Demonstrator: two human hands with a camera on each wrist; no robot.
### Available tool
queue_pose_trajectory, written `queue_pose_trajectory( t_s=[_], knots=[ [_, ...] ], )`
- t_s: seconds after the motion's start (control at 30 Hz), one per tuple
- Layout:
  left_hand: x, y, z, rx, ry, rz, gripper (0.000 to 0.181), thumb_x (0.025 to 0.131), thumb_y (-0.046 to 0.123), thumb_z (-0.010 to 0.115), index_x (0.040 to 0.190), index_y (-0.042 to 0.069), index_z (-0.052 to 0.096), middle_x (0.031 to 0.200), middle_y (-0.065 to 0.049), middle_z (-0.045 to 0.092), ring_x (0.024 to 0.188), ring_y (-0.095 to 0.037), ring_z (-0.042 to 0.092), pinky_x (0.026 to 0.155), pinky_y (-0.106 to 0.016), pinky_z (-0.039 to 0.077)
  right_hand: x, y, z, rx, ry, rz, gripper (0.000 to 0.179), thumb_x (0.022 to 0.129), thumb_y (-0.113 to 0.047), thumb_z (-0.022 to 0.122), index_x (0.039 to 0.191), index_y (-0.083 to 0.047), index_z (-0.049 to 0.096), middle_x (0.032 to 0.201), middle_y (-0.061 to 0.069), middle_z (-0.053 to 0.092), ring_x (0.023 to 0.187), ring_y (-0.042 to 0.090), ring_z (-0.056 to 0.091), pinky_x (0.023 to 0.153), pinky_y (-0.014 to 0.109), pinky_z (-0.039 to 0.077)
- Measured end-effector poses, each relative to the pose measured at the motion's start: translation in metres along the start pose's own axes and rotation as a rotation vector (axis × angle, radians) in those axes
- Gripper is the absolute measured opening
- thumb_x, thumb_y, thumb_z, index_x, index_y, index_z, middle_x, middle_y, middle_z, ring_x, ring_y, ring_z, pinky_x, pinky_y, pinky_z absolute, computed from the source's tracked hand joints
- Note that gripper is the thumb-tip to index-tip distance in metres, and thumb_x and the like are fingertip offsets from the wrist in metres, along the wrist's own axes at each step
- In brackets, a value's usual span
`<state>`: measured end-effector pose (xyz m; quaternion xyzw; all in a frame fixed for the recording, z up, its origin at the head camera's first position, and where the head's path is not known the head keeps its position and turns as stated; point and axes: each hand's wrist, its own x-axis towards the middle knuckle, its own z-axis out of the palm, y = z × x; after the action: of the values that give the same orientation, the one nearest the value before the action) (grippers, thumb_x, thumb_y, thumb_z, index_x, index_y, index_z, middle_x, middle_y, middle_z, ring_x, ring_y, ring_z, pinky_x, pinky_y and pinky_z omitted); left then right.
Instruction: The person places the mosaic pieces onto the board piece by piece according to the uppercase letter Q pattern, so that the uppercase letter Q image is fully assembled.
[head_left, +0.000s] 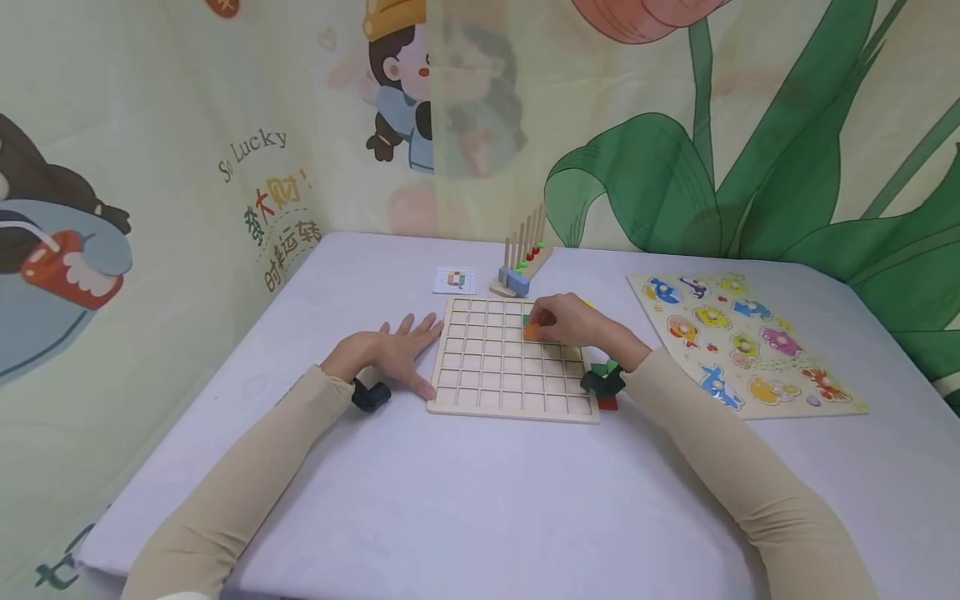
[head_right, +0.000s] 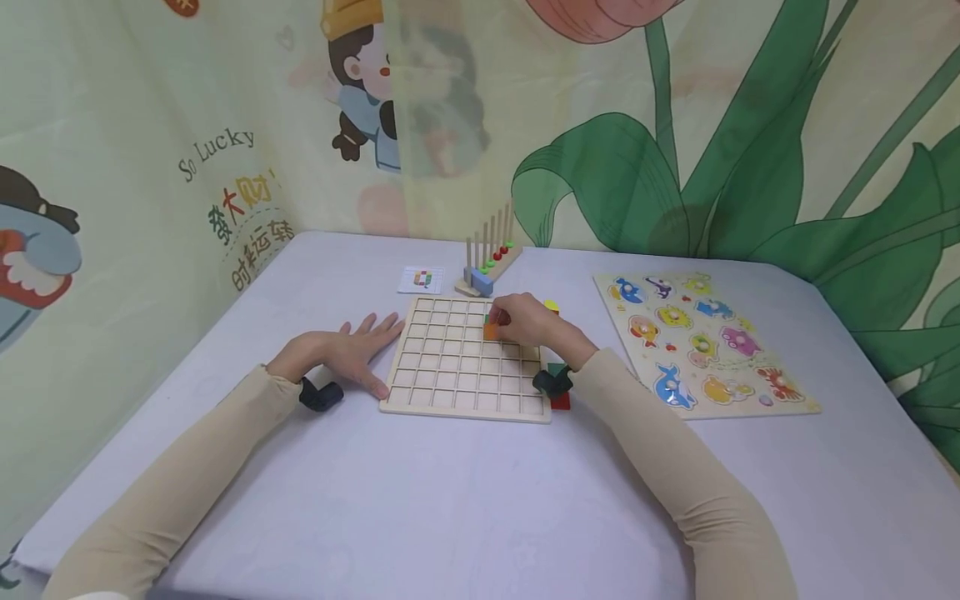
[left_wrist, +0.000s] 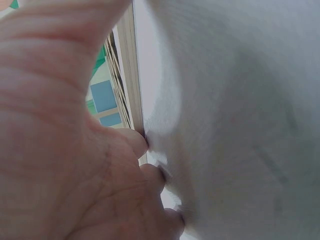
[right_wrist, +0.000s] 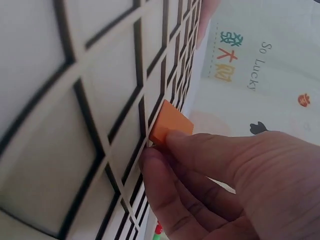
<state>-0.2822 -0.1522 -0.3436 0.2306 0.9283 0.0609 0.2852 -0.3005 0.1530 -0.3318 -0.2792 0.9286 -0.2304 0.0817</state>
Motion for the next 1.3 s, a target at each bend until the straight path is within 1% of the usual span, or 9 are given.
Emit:
queue_pose_trajectory(
  t_s=[0.1,0.3,0.47,0.67,0.77,0.93,1.13,1.3],
  knots=[
    [-0.0004,0.0004,-0.0008,0.002,0.000,0.002,0.124,0.078,0.060,0.072,0.156,0.011,-0.010,0.162,-0.012,-0.019,0.147,-0.040,-0.020,0.115,-0.064,-0.007,-0.0004,-0.0011,0.0009,-0.016,-0.010,0.005,0.016,0.091,-0.006,0.067,0.105,0.000,0.066,0.096,0.012,0.069,0.087,0.023,0.061,0.082,0.037,0.053],
    [-0.0011,0.0010,-0.0011,0.001,0.003,0.009,0.124,0.078,0.060,0.073,0.157,0.011,-0.009,0.163,-0.013,-0.018,0.147,-0.040,-0.019,0.115,-0.064,-0.007,-0.0003,-0.0030,0.0018,-0.055,-0.067,0.053,0.022,0.093,-0.014,0.066,0.111,-0.002,0.064,0.101,0.011,0.067,0.093,0.024,0.060,0.084,0.036,0.052],
    [0.0003,0.0008,-0.0006,0.005,0.000,0.004,0.123,0.078,0.060,0.072,0.157,0.012,-0.010,0.163,-0.012,-0.019,0.147,-0.039,-0.020,0.115,-0.064,-0.007,0.0002,-0.0032,0.0023,-0.078,-0.091,0.072,0.027,0.094,-0.015,0.065,0.117,-0.002,0.063,0.106,0.013,0.066,0.096,0.026,0.060,0.085,0.038,0.052],
    [-0.0003,0.0020,-0.0011,0.003,0.000,-0.003,0.123,0.078,0.060,0.072,0.157,0.013,-0.010,0.163,-0.012,-0.019,0.147,-0.039,-0.020,0.115,-0.064,-0.008,0.0009,-0.0015,0.0034,-0.076,-0.102,0.086,0.029,0.094,-0.015,0.065,0.120,-0.003,0.064,0.104,0.012,0.065,0.093,0.024,0.057,0.082,0.034,0.051],
    [-0.0010,0.0029,-0.0015,0.002,0.000,-0.005,0.123,0.079,0.059,0.072,0.157,0.012,-0.010,0.163,-0.012,-0.019,0.147,-0.039,-0.020,0.115,-0.064,-0.008,0.0009,-0.0008,0.0039,-0.074,-0.101,0.073,0.029,0.094,-0.014,0.065,0.120,-0.001,0.065,0.103,0.012,0.065,0.092,0.024,0.056,0.082,0.034,0.050],
    [-0.0022,0.0036,-0.0024,0.007,-0.006,-0.007,0.123,0.079,0.059,0.072,0.157,0.012,-0.010,0.163,-0.011,-0.019,0.147,-0.039,-0.020,0.115,-0.064,-0.008,0.0005,-0.0010,0.0036,-0.077,-0.102,0.044,0.029,0.094,-0.013,0.064,0.119,0.002,0.065,0.105,0.012,0.067,0.092,0.024,0.058,0.086,0.037,0.051],
    [-0.0014,0.0014,-0.0025,0.011,-0.005,-0.004,0.123,0.079,0.060,0.072,0.156,0.013,-0.011,0.162,-0.011,-0.020,0.147,-0.039,-0.021,0.115,-0.064,-0.008,0.0016,0.0001,0.0014,-0.073,-0.107,0.042,0.028,0.094,-0.011,0.064,0.119,0.001,0.067,0.107,0.013,0.070,0.092,0.023,0.059,0.089,0.037,0.052],
    [-0.0012,0.0005,-0.0021,0.006,-0.002,-0.002,0.123,0.079,0.059,0.072,0.157,0.013,-0.011,0.162,-0.011,-0.020,0.147,-0.039,-0.021,0.114,-0.065,-0.008,0.0010,-0.0001,-0.0011,-0.070,-0.096,0.013,0.026,0.093,-0.006,0.064,0.117,0.002,0.070,0.106,0.014,0.072,0.092,0.023,0.063,0.088,0.039,0.053]
  ],
)
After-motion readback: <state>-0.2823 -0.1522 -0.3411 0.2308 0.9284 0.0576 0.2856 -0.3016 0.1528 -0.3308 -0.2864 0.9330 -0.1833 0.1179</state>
